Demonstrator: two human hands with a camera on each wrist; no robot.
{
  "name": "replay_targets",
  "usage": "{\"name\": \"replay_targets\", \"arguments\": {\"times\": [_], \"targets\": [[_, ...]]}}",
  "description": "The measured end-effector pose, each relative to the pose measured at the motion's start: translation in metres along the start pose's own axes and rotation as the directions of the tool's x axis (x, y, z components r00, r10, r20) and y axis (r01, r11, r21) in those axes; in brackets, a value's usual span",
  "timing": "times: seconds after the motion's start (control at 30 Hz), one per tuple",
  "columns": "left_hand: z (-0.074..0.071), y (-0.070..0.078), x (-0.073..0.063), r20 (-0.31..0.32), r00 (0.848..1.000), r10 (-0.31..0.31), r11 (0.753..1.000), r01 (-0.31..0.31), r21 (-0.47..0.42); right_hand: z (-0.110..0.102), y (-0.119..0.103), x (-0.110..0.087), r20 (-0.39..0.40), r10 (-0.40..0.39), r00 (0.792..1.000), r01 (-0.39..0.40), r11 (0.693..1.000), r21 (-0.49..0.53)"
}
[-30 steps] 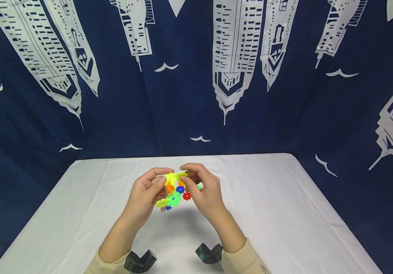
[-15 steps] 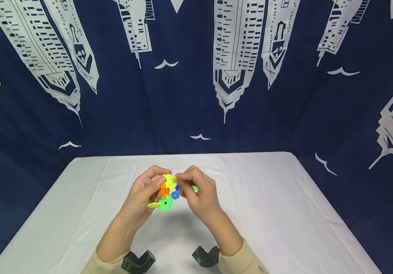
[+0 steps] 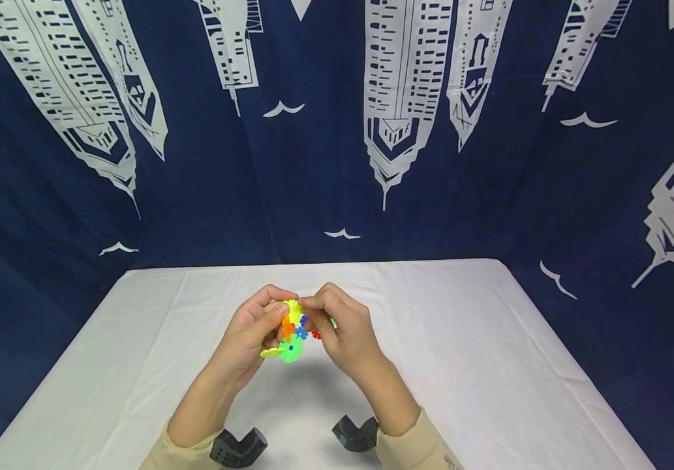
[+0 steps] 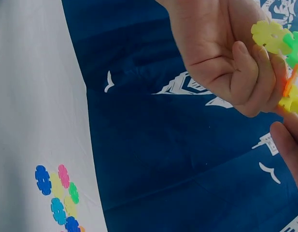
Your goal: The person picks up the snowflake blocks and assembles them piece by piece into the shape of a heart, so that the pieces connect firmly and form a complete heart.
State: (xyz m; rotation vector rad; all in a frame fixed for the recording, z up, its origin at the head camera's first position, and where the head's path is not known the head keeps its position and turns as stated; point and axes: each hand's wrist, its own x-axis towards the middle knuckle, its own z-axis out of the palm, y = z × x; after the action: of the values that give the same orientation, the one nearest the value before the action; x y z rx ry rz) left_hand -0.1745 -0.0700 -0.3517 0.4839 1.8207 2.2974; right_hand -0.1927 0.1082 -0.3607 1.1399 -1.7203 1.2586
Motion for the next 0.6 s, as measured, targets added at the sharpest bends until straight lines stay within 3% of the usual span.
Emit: {"name": "replay_targets", "arguments": {"times": [0.13, 0.27, 0.33, 0.6], "targets": [[-0.002, -0.001, 0.001, -0.022, 0.999, 0.025, 1.000, -0.025, 0.015, -0.003, -0.001, 0.000, 0.027, 0.106, 0.994, -0.108, 0.993, 0.047], [-0.008, 0.002, 0.001, -0.018, 0.998, 0.059, 0.996, -0.058, 0.061, -0.008, -0.004, 0.002, 0.060, 0.263, 0.963, -0.269, 0.957, 0.109], [-0.010, 0.003, 0.001, -0.010, 0.997, 0.078, 0.993, -0.077, 0.087, -0.010, -0.004, 0.003, 0.050, 0.306, 0.951, -0.310, 0.945, 0.103], [-0.012, 0.000, 0.002, 0.019, 0.989, 0.148, 0.963, -0.149, 0.226, -0.013, -0.002, 0.003, -0.030, 0.232, 0.972, -0.232, 0.973, 0.008]]}}
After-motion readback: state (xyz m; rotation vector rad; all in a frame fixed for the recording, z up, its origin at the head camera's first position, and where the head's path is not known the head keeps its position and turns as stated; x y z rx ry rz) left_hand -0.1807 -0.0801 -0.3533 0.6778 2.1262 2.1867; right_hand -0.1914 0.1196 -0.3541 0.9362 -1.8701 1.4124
